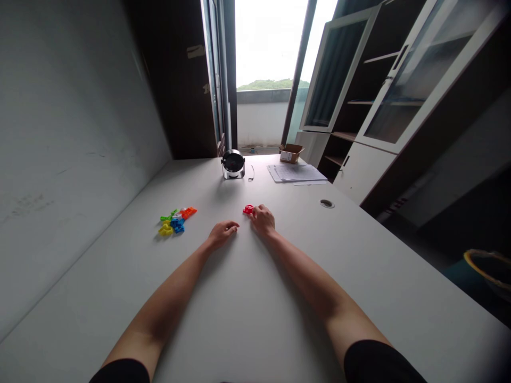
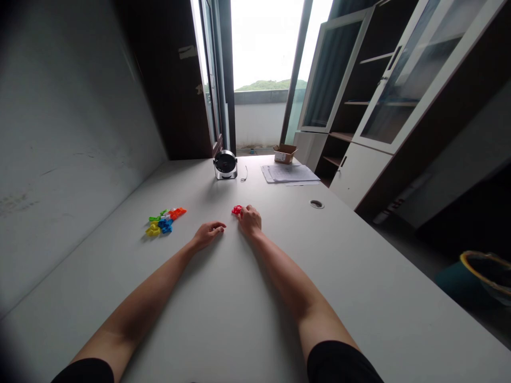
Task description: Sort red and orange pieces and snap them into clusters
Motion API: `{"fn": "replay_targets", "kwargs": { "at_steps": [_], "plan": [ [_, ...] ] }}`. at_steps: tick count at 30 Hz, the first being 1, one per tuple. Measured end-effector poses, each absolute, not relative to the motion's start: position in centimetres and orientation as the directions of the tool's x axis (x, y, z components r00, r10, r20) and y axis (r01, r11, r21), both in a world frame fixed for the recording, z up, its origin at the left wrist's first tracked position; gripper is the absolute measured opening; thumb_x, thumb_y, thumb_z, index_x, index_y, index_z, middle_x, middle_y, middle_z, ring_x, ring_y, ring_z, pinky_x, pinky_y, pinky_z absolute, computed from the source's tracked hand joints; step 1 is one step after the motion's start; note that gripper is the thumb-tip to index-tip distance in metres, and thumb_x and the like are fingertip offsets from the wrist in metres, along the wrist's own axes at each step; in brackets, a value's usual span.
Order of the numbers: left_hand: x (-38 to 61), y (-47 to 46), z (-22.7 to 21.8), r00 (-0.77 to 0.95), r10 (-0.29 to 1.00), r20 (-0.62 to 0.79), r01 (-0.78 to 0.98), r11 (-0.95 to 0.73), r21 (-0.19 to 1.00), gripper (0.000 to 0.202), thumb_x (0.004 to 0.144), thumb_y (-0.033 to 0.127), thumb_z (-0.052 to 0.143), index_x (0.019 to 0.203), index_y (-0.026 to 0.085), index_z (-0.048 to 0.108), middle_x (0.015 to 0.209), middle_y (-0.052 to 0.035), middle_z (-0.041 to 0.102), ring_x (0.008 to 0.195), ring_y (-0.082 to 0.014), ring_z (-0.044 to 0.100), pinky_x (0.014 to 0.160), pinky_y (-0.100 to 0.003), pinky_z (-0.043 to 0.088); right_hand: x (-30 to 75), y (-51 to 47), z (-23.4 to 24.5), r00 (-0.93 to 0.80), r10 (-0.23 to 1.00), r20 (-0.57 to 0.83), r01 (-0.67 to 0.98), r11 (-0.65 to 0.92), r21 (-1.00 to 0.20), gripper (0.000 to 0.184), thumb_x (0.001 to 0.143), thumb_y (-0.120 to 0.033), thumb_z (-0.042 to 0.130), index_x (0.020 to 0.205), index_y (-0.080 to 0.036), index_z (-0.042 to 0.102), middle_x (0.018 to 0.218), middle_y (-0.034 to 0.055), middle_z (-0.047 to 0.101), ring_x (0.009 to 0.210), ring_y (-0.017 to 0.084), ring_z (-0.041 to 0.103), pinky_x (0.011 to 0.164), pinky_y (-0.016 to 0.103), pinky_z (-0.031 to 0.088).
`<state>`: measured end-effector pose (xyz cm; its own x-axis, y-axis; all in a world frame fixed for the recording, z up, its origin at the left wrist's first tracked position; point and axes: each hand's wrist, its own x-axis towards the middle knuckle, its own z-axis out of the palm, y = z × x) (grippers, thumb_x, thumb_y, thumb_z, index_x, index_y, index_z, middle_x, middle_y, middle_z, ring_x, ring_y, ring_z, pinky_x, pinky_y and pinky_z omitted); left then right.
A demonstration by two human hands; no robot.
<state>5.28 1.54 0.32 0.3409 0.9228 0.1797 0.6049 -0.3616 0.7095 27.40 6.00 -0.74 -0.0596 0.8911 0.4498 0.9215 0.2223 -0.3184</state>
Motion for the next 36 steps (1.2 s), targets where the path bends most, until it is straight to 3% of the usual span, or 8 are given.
{"fn": "replay_targets", "kwargs": {
  "at_steps": [7, 12, 17, 21, 29, 36],
  "plan": [
    [5.4, 1.5, 0.0, 0.324, 0.928, 0.185, 0.555, -0.344, 0.757, 0.030, 0.088, 0.034, 0.052, 0.105, 0.024, 0.075, 0.096, -0.0012, 0.076, 0.085, -0.0167, 0.068, 0.078, -0.024, 0.050, 28.6, 5.9, -1.6, 0.023, 0.895, 0.446, 0.829, 0.232, -0.508, 0.015, 0.094, -0.029, 0.053, 0.093, -0.022, 0.066, 0.098, 0.0033, 0.061, 0.081, 0.014, 0.060, 0.077, 0.026, 0.043],
    [4.4, 2.2, -0.3, 0.192, 0.938, 0.289, 0.539, -0.347, 0.768, 0.027, 0.087, 0.028, 0.051, 0.100, 0.022, 0.074, 0.091, -0.0021, 0.075, 0.083, -0.0164, 0.067, 0.081, -0.027, 0.051, 28.7, 5.5, -1.6, -0.037, 0.893, 0.449, 0.803, 0.295, -0.518, 0.013, 0.092, -0.028, 0.055, 0.090, -0.022, 0.065, 0.097, 0.0023, 0.061, 0.076, 0.013, 0.059, 0.075, 0.024, 0.043],
    [0.5, 4.2, -0.5, -0.050, 0.910, 0.413, 0.686, -0.269, 0.676, 0.025, 0.087, 0.024, 0.049, 0.093, 0.021, 0.073, 0.103, -0.0067, 0.072, 0.097, -0.0211, 0.063, 0.093, -0.034, 0.049, 28.2, 4.9, -1.2, -0.159, 0.876, 0.456, 0.797, 0.386, -0.464, 0.012, 0.091, -0.025, 0.054, 0.089, -0.021, 0.066, 0.102, 0.0025, 0.063, 0.078, 0.013, 0.059, 0.073, 0.024, 0.043],
    [-2.4, 5.4, -0.9, -0.213, 0.888, 0.407, 0.820, -0.064, 0.569, 0.024, 0.086, 0.021, 0.049, 0.092, 0.020, 0.072, 0.105, -0.0093, 0.069, 0.110, -0.0241, 0.057, 0.105, -0.038, 0.040, 28.1, 4.5, -0.8, -0.207, 0.869, 0.449, 0.791, 0.418, -0.446, 0.014, 0.092, -0.024, 0.052, 0.090, -0.021, 0.065, 0.104, 0.0029, 0.064, 0.078, 0.013, 0.060, 0.073, 0.025, 0.043],
    [-1.7, 4.5, -0.7, -0.190, 0.840, 0.508, 0.935, -0.003, 0.355, 0.021, 0.087, 0.024, 0.052, 0.097, 0.022, 0.070, 0.121, -0.0109, 0.060, 0.124, -0.0293, 0.044, 0.113, -0.045, 0.029, 27.9, 4.2, -0.3, -0.208, 0.889, 0.408, 0.809, 0.390, -0.440, 0.020, 0.093, -0.027, 0.047, 0.092, -0.021, 0.067, 0.109, 0.0044, 0.065, 0.080, 0.014, 0.061, 0.072, 0.024, 0.042],
    [-1.3, 5.0, -0.1, -0.170, 0.869, 0.465, 0.946, 0.013, 0.323, 0.023, 0.084, 0.024, 0.054, 0.102, 0.021, 0.068, 0.138, -0.0149, 0.051, 0.138, -0.0330, 0.028, 0.118, -0.055, 0.015, 27.8, 4.1, -0.3, -0.221, 0.881, 0.418, 0.813, 0.403, -0.421, 0.023, 0.094, -0.027, 0.044, 0.091, -0.022, 0.066, 0.113, 0.0037, 0.064, 0.079, 0.013, 0.060, 0.072, 0.023, 0.041]
  ]
}}
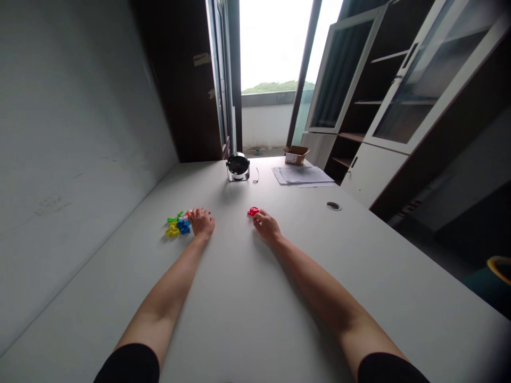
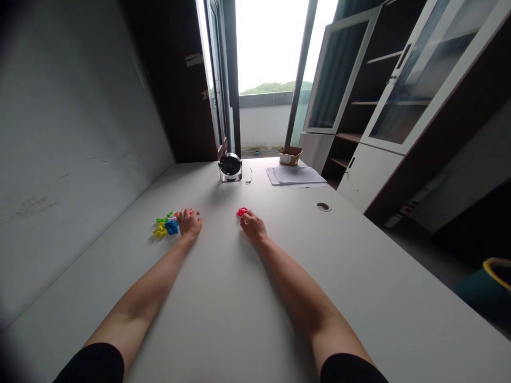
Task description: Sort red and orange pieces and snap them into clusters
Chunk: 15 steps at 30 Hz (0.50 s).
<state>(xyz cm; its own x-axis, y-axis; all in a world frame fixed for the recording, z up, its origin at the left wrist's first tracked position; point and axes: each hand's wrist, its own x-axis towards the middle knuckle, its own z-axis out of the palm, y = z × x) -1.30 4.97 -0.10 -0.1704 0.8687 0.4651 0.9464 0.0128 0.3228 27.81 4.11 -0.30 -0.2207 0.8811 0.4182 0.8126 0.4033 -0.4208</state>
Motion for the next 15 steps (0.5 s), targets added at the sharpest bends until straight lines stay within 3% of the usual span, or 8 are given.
{"fn": "replay_targets", "kwargs": {
  "at_steps": [4, 7, 10, 15],
  "plan": [
    [-2.5, 6.2, -0.2, -0.186, 0.877, 0.443, 0.949, 0.045, 0.311, 0.029, 0.081, 0.025, 0.058, 0.109, 0.021, 0.067, 0.144, -0.0156, 0.046, 0.141, -0.0361, 0.022, 0.116, -0.058, 0.011, 27.8, 4.1, -0.3, -0.212, 0.883, 0.418, 0.820, 0.394, -0.416, 0.023, 0.094, -0.028, 0.044, 0.092, -0.023, 0.067, 0.112, 0.0033, 0.064, 0.079, 0.013, 0.060, 0.072, 0.023, 0.041],
    [-3.3, 6.8, -0.6, -0.202, 0.883, 0.424, 0.961, 0.094, 0.261, 0.026, 0.083, 0.028, 0.056, 0.106, 0.021, 0.067, 0.132, -0.0155, 0.056, 0.133, -0.0348, 0.033, 0.116, -0.056, 0.013, 27.8, 4.1, -0.3, -0.216, 0.884, 0.416, 0.824, 0.393, -0.408, 0.023, 0.093, -0.028, 0.045, 0.092, -0.023, 0.067, 0.111, 0.0031, 0.064, 0.078, 0.014, 0.059, 0.072, 0.024, 0.041],
    [-3.2, 6.9, -1.0, -0.122, 0.897, 0.424, 0.978, 0.037, 0.204, 0.026, 0.086, 0.027, 0.052, 0.106, 0.019, 0.067, 0.123, -0.0152, 0.060, 0.123, -0.0317, 0.043, 0.117, -0.053, 0.012, 27.8, 4.1, -0.2, -0.221, 0.884, 0.413, 0.823, 0.396, -0.407, 0.023, 0.093, -0.028, 0.045, 0.092, -0.023, 0.067, 0.112, 0.0033, 0.065, 0.078, 0.014, 0.059, 0.071, 0.024, 0.041],
    [-1.5, 6.2, -1.4, -0.017, 0.914, 0.404, 0.973, -0.078, 0.218, 0.031, 0.088, 0.026, 0.050, 0.114, 0.021, 0.066, 0.134, -0.0136, 0.057, 0.126, -0.0305, 0.043, 0.118, -0.050, 0.013, 27.7, 4.0, -0.1, -0.225, 0.881, 0.417, 0.816, 0.404, -0.414, 0.022, 0.092, -0.026, 0.046, 0.094, -0.023, 0.068, 0.113, 0.0041, 0.065, 0.082, 0.015, 0.060, 0.071, 0.025, 0.042]
  ]
}}
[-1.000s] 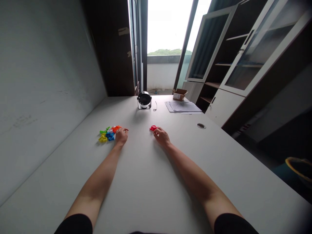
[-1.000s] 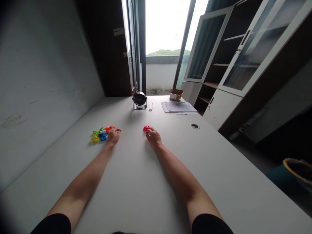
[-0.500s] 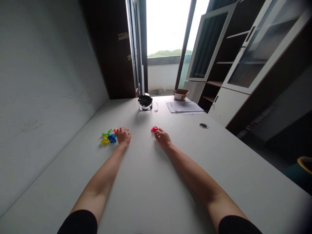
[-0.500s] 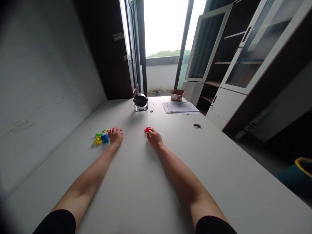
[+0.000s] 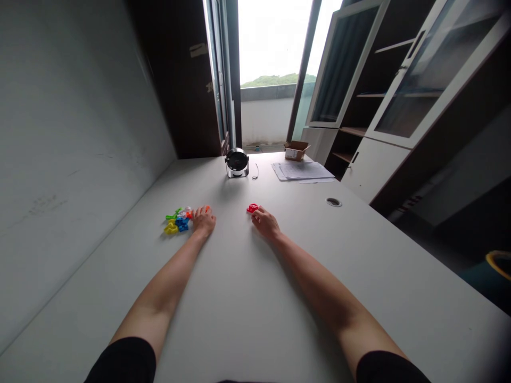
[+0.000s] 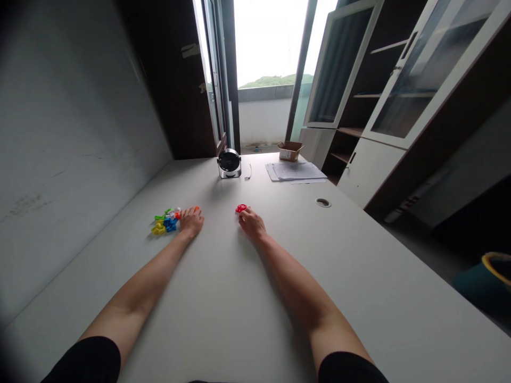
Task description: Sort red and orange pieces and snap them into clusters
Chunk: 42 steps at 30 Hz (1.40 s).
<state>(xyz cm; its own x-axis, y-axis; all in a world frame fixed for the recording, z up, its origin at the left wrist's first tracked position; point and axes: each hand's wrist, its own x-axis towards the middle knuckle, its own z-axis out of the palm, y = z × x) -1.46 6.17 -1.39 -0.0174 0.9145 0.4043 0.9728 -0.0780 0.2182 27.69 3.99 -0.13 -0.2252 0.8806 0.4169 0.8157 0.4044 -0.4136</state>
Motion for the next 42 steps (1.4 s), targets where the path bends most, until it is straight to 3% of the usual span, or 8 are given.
{"fn": "replay_targets", "kwargs": {
  "at_steps": [5, 12, 19, 26, 30, 35, 38, 42],
  "plan": [
    [0.9, 5.0, -2.0, 0.051, 0.934, 0.354, 0.947, -0.158, 0.281, 0.040, 0.090, 0.028, 0.048, 0.127, 0.019, 0.062, 0.149, -0.0143, 0.047, 0.139, -0.0328, 0.032, 0.116, -0.050, 0.020, 27.7, 4.0, -0.1, -0.230, 0.880, 0.415, 0.817, 0.406, -0.409, 0.022, 0.092, -0.026, 0.047, 0.094, -0.023, 0.069, 0.114, 0.0042, 0.066, 0.085, 0.016, 0.061, 0.071, 0.025, 0.042],
    [2.3, 2.8, -1.6, 0.128, 0.919, 0.373, 0.917, -0.253, 0.309, 0.035, 0.088, 0.028, 0.053, 0.121, 0.023, 0.065, 0.146, -0.0107, 0.050, 0.147, -0.0344, 0.019, 0.119, -0.055, 0.012, 27.7, 4.2, -0.3, -0.236, 0.885, 0.400, 0.825, 0.401, -0.400, 0.023, 0.093, -0.026, 0.046, 0.094, -0.023, 0.068, 0.112, 0.0045, 0.066, 0.083, 0.016, 0.060, 0.072, 0.025, 0.042],
    [1.2, 2.3, -0.6, 0.159, 0.910, 0.383, 0.896, -0.295, 0.331, 0.027, 0.088, 0.027, 0.054, 0.108, 0.024, 0.071, 0.131, -0.0091, 0.062, 0.138, -0.0307, 0.036, 0.118, -0.049, 0.023, 27.7, 3.9, -0.2, -0.264, 0.874, 0.407, 0.824, 0.424, -0.375, 0.022, 0.094, -0.027, 0.046, 0.095, -0.023, 0.068, 0.114, 0.0046, 0.064, 0.085, 0.016, 0.061, 0.072, 0.025, 0.042],
    [1.9, 2.0, 0.0, 0.282, 0.880, 0.382, 0.822, -0.427, 0.377, 0.028, 0.088, 0.027, 0.054, 0.110, 0.024, 0.071, 0.128, -0.0034, 0.066, 0.137, -0.0267, 0.040, 0.118, -0.044, 0.027, 27.6, 3.7, -0.1, -0.304, 0.867, 0.395, 0.832, 0.444, -0.333, 0.019, 0.096, -0.027, 0.049, 0.096, -0.023, 0.068, 0.114, 0.0046, 0.065, 0.089, 0.016, 0.061, 0.076, 0.025, 0.045],
    [2.0, 1.9, 0.4, 0.188, 0.888, 0.420, 0.828, -0.373, 0.418, 0.040, 0.089, 0.027, 0.054, 0.128, 0.022, 0.062, 0.131, -0.0067, 0.063, 0.127, -0.0261, 0.049, 0.113, -0.041, 0.034, 27.7, 3.8, -0.3, -0.330, 0.857, 0.396, 0.823, 0.467, -0.324, 0.018, 0.096, -0.026, 0.050, 0.096, -0.024, 0.067, 0.115, 0.0043, 0.064, 0.092, 0.016, 0.061, 0.077, 0.025, 0.046],
    [1.5, 1.8, 0.6, 0.093, 0.911, 0.401, 0.874, -0.268, 0.406, 0.031, 0.086, 0.031, 0.059, 0.114, 0.022, 0.070, 0.119, -0.0092, 0.067, 0.119, -0.0296, 0.051, 0.106, -0.042, 0.038, 27.8, 3.9, -0.4, -0.367, 0.835, 0.410, 0.812, 0.502, -0.297, 0.017, 0.096, -0.026, 0.050, 0.094, -0.022, 0.067, 0.109, 0.0046, 0.065, 0.089, 0.015, 0.059, 0.074, 0.024, 0.045],
    [2.0, 1.4, 0.7, 0.165, 0.914, 0.370, 0.866, -0.314, 0.390, 0.026, 0.086, 0.034, 0.061, 0.108, 0.025, 0.072, 0.114, -0.0078, 0.069, 0.121, -0.0302, 0.049, 0.105, -0.043, 0.037, 27.7, 3.7, -0.1, -0.400, 0.822, 0.406, 0.805, 0.527, -0.274, 0.016, 0.096, -0.025, 0.051, 0.094, -0.021, 0.067, 0.105, 0.0055, 0.065, 0.089, 0.015, 0.059, 0.074, 0.024, 0.045],
    [2.8, 1.1, 0.9, 0.335, 0.876, 0.348, 0.800, -0.460, 0.387, 0.031, 0.083, 0.030, 0.064, 0.114, 0.028, 0.071, 0.110, -0.0052, 0.069, 0.114, -0.0267, 0.052, 0.104, -0.041, 0.037, 27.4, 3.5, 0.1, -0.445, 0.788, 0.426, 0.775, 0.577, -0.257, 0.014, 0.095, -0.024, 0.054, 0.093, -0.020, 0.067, 0.102, 0.0064, 0.065, 0.087, 0.015, 0.058, 0.075, 0.024, 0.045]
  ]
}}
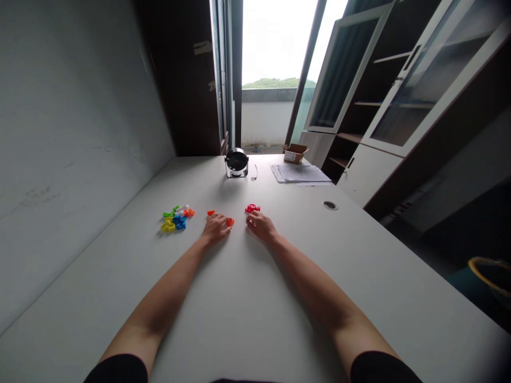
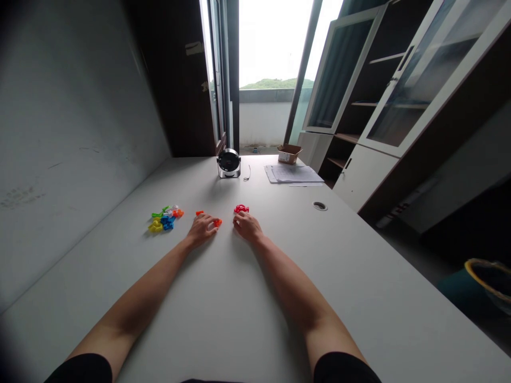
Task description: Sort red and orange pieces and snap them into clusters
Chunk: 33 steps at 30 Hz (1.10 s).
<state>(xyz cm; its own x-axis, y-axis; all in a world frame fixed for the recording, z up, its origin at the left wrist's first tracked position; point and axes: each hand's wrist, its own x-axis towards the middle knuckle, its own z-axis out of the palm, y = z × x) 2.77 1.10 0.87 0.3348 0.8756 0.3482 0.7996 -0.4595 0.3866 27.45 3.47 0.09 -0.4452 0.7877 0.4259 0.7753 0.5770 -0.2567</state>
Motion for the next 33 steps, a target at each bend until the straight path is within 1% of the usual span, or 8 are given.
{"fn": "replay_targets", "kwargs": {
  "at_steps": [3, 8, 15, 19, 23, 25, 28, 33],
  "plan": [
    [2.8, 1.1, 0.8, 0.386, 0.853, 0.352, 0.759, -0.511, 0.405, 0.033, 0.083, 0.028, 0.065, 0.115, 0.028, 0.070, 0.111, -0.0049, 0.067, 0.111, -0.0249, 0.054, 0.102, -0.038, 0.040, 27.4, 3.5, 0.0, -0.452, 0.774, 0.443, 0.763, 0.593, -0.257, 0.011, 0.093, -0.023, 0.057, 0.094, -0.020, 0.068, 0.101, 0.0065, 0.065, 0.086, 0.015, 0.059, 0.075, 0.024, 0.045],
    [2.6, 1.4, 0.6, 0.379, 0.855, 0.354, 0.755, -0.507, 0.416, 0.030, 0.082, 0.031, 0.067, 0.112, 0.028, 0.071, 0.112, -0.0056, 0.065, 0.106, -0.0246, 0.057, 0.098, -0.037, 0.043, 27.2, 3.6, -0.3, -0.463, 0.765, 0.448, 0.755, 0.605, -0.253, 0.010, 0.093, -0.023, 0.058, 0.093, -0.021, 0.068, 0.098, 0.0062, 0.066, 0.085, 0.016, 0.058, 0.075, 0.026, 0.045],
    [3.6, 0.9, 0.6, 0.380, 0.859, 0.343, 0.764, -0.500, 0.408, 0.024, 0.089, 0.035, 0.061, 0.109, 0.025, 0.071, 0.106, -0.0066, 0.067, 0.099, -0.0237, 0.059, 0.093, -0.037, 0.044, 27.0, 3.6, -0.4, -0.482, 0.749, 0.453, 0.731, 0.630, -0.263, 0.009, 0.092, -0.022, 0.060, 0.091, -0.021, 0.069, 0.094, 0.0058, 0.065, 0.086, 0.016, 0.057, 0.075, 0.026, 0.044],
    [4.2, 0.8, 0.5, 0.387, 0.868, 0.310, 0.734, -0.494, 0.466, 0.026, 0.092, 0.037, 0.056, 0.109, 0.025, 0.071, 0.105, -0.0060, 0.069, 0.100, -0.0232, 0.060, 0.089, -0.035, 0.045, 26.9, 3.7, -0.5, -0.485, 0.748, 0.453, 0.726, 0.634, -0.268, 0.008, 0.091, -0.022, 0.061, 0.092, -0.021, 0.069, 0.096, 0.0053, 0.066, 0.087, 0.017, 0.057, 0.075, 0.027, 0.044],
    [4.5, 1.0, 0.4, 0.354, 0.885, 0.302, 0.724, -0.464, 0.511, 0.029, 0.093, 0.030, 0.052, 0.117, 0.023, 0.069, 0.103, -0.0054, 0.071, 0.101, -0.0224, 0.060, 0.090, -0.034, 0.046, 27.0, 3.7, -0.5, -0.482, 0.744, 0.463, 0.710, 0.641, -0.292, 0.008, 0.091, -0.023, 0.062, 0.093, -0.022, 0.069, 0.097, 0.0051, 0.066, 0.091, 0.018, 0.058, 0.077, 0.027, 0.044],
    [4.5, 1.0, 0.4, 0.345, 0.884, 0.315, 0.725, -0.464, 0.509, 0.031, 0.092, 0.029, 0.054, 0.119, 0.023, 0.067, 0.103, -0.0052, 0.070, 0.100, -0.0222, 0.060, 0.090, -0.034, 0.046, 27.0, 3.6, -0.6, -0.482, 0.742, 0.466, 0.702, 0.645, -0.301, 0.008, 0.092, -0.023, 0.062, 0.093, -0.022, 0.069, 0.097, 0.0052, 0.066, 0.090, 0.017, 0.058, 0.076, 0.027, 0.044],
    [4.4, 0.7, 0.5, 0.364, 0.868, 0.336, 0.728, -0.491, 0.479, 0.028, 0.090, 0.035, 0.058, 0.113, 0.024, 0.070, 0.104, -0.0059, 0.068, 0.100, -0.0227, 0.059, 0.089, -0.034, 0.046, 27.1, 3.6, -0.6, -0.482, 0.740, 0.468, 0.696, 0.649, -0.309, 0.008, 0.091, -0.023, 0.062, 0.093, -0.022, 0.070, 0.096, 0.0051, 0.066, 0.088, 0.017, 0.058, 0.076, 0.027, 0.045],
    [4.4, 0.3, 0.8, 0.406, 0.834, 0.373, 0.719, -0.543, 0.433, 0.025, 0.085, 0.039, 0.066, 0.106, 0.026, 0.071, 0.104, -0.0058, 0.065, 0.102, -0.0237, 0.056, 0.090, -0.036, 0.046, 26.9, 3.6, -0.6, -0.501, 0.722, 0.476, 0.662, 0.675, -0.326, 0.015, 0.088, -0.023, 0.067, 0.103, -0.024, 0.069, 0.100, 0.0052, 0.065, 0.093, 0.019, 0.059, 0.080, 0.029, 0.046]
  ]
}}
